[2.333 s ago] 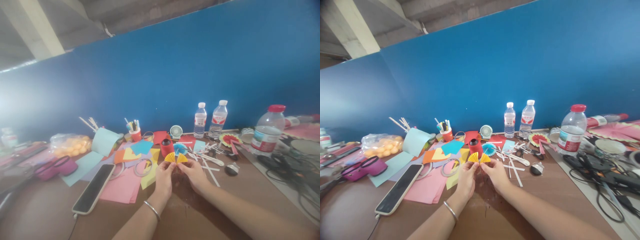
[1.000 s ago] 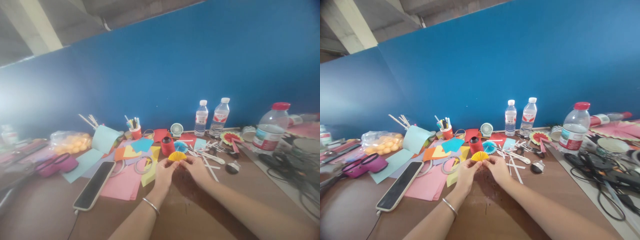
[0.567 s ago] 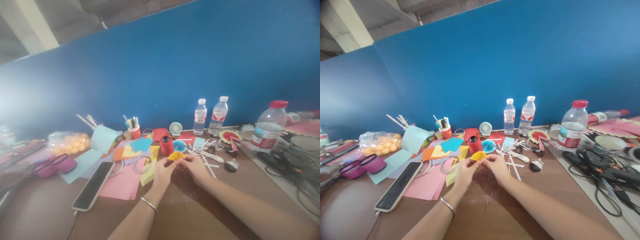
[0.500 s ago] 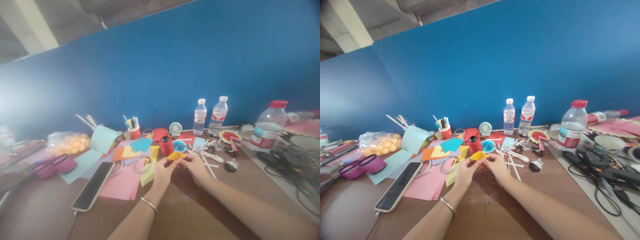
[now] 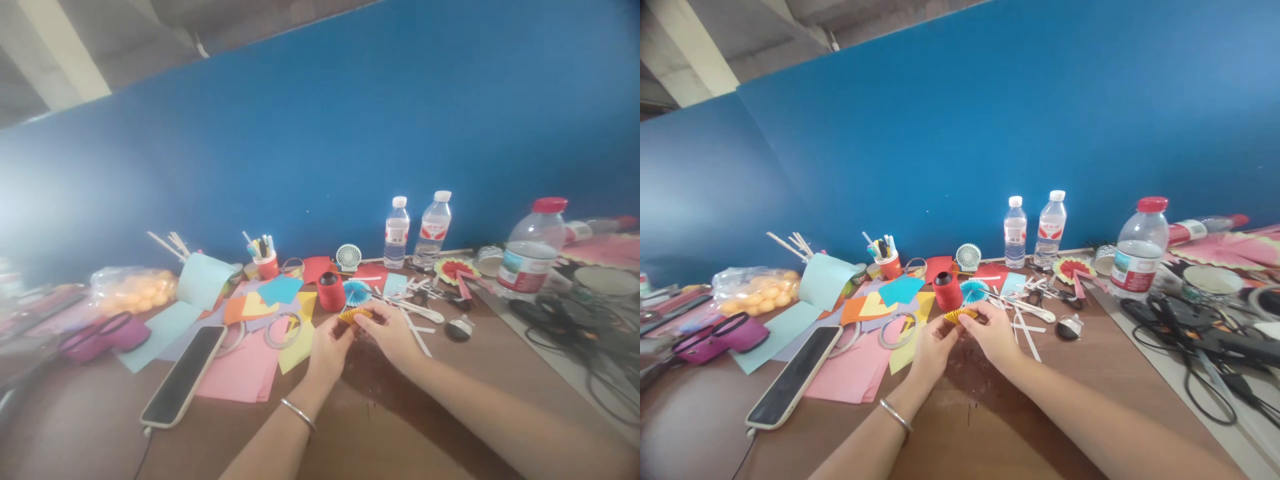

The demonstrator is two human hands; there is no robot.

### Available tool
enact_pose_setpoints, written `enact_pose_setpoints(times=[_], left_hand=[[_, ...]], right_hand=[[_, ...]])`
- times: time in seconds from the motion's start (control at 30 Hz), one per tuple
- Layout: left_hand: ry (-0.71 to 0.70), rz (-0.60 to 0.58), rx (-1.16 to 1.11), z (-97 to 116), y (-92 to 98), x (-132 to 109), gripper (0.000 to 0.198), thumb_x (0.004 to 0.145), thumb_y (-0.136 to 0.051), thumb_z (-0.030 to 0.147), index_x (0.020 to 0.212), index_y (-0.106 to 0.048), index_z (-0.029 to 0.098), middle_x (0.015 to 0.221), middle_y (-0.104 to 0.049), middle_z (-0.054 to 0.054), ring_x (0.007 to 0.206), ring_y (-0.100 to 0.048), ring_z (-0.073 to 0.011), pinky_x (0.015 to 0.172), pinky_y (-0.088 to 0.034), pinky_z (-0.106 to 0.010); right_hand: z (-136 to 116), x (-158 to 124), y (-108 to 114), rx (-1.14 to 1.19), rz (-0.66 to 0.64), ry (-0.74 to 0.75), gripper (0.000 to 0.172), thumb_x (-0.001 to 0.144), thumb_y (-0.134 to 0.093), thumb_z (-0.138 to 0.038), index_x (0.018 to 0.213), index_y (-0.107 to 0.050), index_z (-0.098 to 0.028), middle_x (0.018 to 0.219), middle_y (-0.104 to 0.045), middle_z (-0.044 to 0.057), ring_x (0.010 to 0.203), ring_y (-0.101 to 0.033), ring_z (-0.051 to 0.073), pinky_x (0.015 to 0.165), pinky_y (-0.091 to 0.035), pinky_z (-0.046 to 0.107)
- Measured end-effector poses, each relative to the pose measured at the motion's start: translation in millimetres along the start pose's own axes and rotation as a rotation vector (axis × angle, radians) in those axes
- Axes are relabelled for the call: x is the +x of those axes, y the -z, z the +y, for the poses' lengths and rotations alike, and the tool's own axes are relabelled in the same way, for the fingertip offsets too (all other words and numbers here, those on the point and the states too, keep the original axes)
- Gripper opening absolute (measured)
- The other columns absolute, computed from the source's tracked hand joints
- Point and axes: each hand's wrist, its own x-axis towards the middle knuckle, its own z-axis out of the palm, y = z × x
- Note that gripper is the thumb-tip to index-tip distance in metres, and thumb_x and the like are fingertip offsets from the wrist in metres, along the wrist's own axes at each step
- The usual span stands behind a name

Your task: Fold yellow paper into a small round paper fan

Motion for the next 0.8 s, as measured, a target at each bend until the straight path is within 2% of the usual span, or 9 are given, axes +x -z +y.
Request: enact_pose_setpoints(times=[0.3,0.43,0.57,0.63,0.73,0.8], left_hand=[[-0.021,-0.054,0.016,-0.3,1.5,0.7,0.021,0.070,-0.058,0.033,0.075,-0.064,0.014,0.072,-0.066,-0.006,0.067,-0.058,-0.0181,0.062,-0.044,-0.026],[-0.030,-0.071,0.065,-4.5,2.7,1.5,0.023,0.071,-0.057,0.035,0.077,-0.064,0.013,0.073,-0.065,-0.007,0.068,-0.058,-0.0186,0.062,-0.044,-0.026],[-0.030,-0.065,0.007,-5.0,2.8,2.8,0.023,0.072,-0.056,0.034,0.081,-0.063,0.013,0.074,-0.065,-0.006,0.068,-0.058,-0.0176,0.063,-0.044,-0.026],[-0.033,-0.052,-0.045,-4.9,3.2,3.7,0.024,0.073,-0.056,0.033,0.087,-0.061,0.014,0.079,-0.065,-0.006,0.071,-0.058,-0.0170,0.066,-0.044,-0.026],[-0.027,-0.051,-0.104,-6.2,4.5,5.0,0.026,0.074,-0.055,0.032,0.093,-0.059,0.015,0.084,-0.063,-0.005,0.076,-0.056,-0.0167,0.067,-0.044,-0.025],[-0.026,-0.055,-0.119,-7.9,5.4,5.8,0.026,0.075,-0.054,0.031,0.094,-0.058,0.015,0.083,-0.062,-0.005,0.075,-0.055,-0.0160,0.065,-0.044,-0.025]], right_hand=[[3.2,1.3,2.8,0.052,-0.005,0.002,0.013,0.068,-0.059,-0.029,0.070,-0.063,-0.016,0.069,-0.062,0.003,0.066,-0.055,0.016,0.062,-0.043,0.027],[4.0,1.0,2.1,0.125,-0.009,-0.038,0.012,0.067,-0.062,-0.028,0.067,-0.062,-0.016,0.064,-0.060,0.001,0.060,-0.053,0.014,0.058,-0.042,0.026],[3.1,3.4,2.3,0.143,-0.025,-0.075,0.015,0.066,-0.062,-0.030,0.069,-0.062,-0.016,0.067,-0.061,0.002,0.061,-0.053,0.015,0.058,-0.043,0.026],[2.7,5.9,3.6,0.169,-0.057,-0.082,0.018,0.066,-0.063,-0.031,0.077,-0.063,-0.016,0.072,-0.062,0.003,0.065,-0.055,0.015,0.060,-0.044,0.027],[2.5,10.0,6.4,0.268,-0.110,-0.098,0.038,0.064,-0.065,-0.029,0.100,-0.057,-0.020,0.075,-0.063,0.001,0.068,-0.057,0.015,0.063,-0.046,0.028],[2.7,12.0,8.2,0.292,-0.135,-0.094,0.045,0.062,-0.067,-0.027,0.105,-0.055,-0.021,0.076,-0.063,0.000,0.070,-0.058,0.015,0.065,-0.046,0.029]])
